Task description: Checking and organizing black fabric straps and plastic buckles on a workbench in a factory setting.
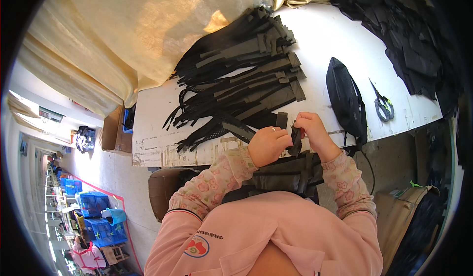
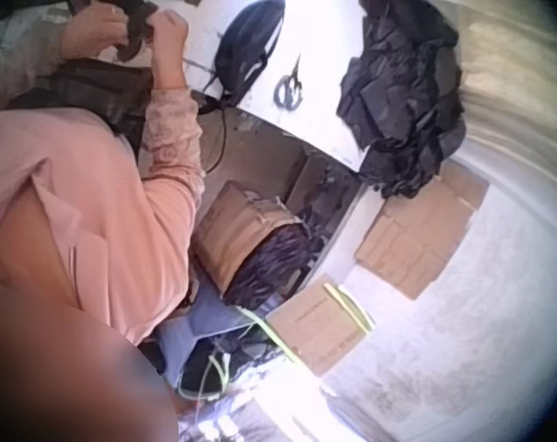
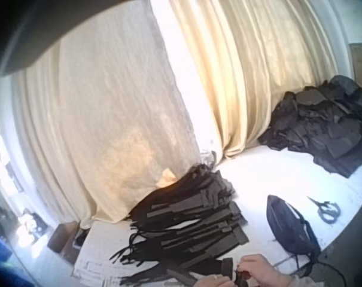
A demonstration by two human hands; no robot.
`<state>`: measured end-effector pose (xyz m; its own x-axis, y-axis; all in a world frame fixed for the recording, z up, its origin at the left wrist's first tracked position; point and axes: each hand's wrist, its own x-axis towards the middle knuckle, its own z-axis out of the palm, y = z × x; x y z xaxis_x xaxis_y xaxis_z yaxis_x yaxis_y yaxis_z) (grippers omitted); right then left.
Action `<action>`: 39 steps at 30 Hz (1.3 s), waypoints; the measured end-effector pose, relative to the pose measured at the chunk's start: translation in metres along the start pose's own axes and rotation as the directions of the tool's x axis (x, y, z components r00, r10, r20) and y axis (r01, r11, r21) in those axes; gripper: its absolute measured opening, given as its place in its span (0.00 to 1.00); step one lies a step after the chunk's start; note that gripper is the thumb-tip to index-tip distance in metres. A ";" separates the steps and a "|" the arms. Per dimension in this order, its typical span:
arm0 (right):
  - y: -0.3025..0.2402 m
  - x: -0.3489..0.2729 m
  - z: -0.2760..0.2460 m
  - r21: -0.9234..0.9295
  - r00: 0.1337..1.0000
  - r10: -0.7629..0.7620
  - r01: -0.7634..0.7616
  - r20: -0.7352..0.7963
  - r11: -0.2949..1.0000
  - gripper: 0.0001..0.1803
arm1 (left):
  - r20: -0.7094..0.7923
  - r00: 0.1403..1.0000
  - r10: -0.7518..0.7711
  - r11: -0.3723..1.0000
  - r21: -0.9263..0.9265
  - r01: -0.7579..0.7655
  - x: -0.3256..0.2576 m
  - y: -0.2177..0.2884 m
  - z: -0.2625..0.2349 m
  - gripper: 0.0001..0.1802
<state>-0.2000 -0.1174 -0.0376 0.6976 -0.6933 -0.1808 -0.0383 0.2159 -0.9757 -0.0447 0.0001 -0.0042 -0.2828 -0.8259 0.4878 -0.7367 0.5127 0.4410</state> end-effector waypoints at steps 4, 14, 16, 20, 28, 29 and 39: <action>-0.004 -0.010 0.007 0.398 0.979 0.187 -0.202 0.077 0.895 0.11 | -0.093 0.971 -0.220 0.965 -0.167 0.202 -0.009 -0.006 0.001 0.11; 0.003 -0.021 0.013 0.510 0.984 -0.035 -0.059 0.173 0.858 0.12 | 0.297 0.780 -0.551 0.357 -0.761 0.542 -0.005 -0.009 -0.009 0.06; 0.002 -0.021 0.015 0.341 0.981 -0.061 -0.005 0.184 0.940 0.09 | 0.218 0.833 -0.509 0.367 -0.820 0.439 -0.004 -0.016 -0.018 0.08; -0.001 -0.032 0.021 0.487 0.872 -0.116 -0.151 0.476 0.860 0.11 | 0.113 0.892 -0.438 0.505 -0.790 0.348 -0.004 -0.022 -0.028 0.09; 0.000 -0.022 0.029 0.414 0.979 -0.071 -0.016 0.193 0.910 0.06 | 0.100 0.862 -0.497 0.512 -0.768 0.384 0.003 -0.018 -0.034 0.09; 0.007 -0.020 0.026 0.235 0.985 -0.137 0.108 0.107 0.966 0.06 | 0.144 0.879 -0.454 0.498 -0.777 0.385 0.007 -0.013 -0.038 0.10; -0.019 -0.029 0.031 0.047 0.990 -0.137 0.136 0.018 0.990 0.08 | 0.411 0.675 -0.613 0.501 -0.457 0.734 0.004 -0.031 -0.035 0.15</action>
<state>-0.1973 -0.0795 -0.0098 0.7089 -0.7040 -0.0430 0.0909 0.1517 -0.9842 -0.0018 -0.0105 0.0108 0.0080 -0.9679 -0.2512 -0.2962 -0.2422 0.9239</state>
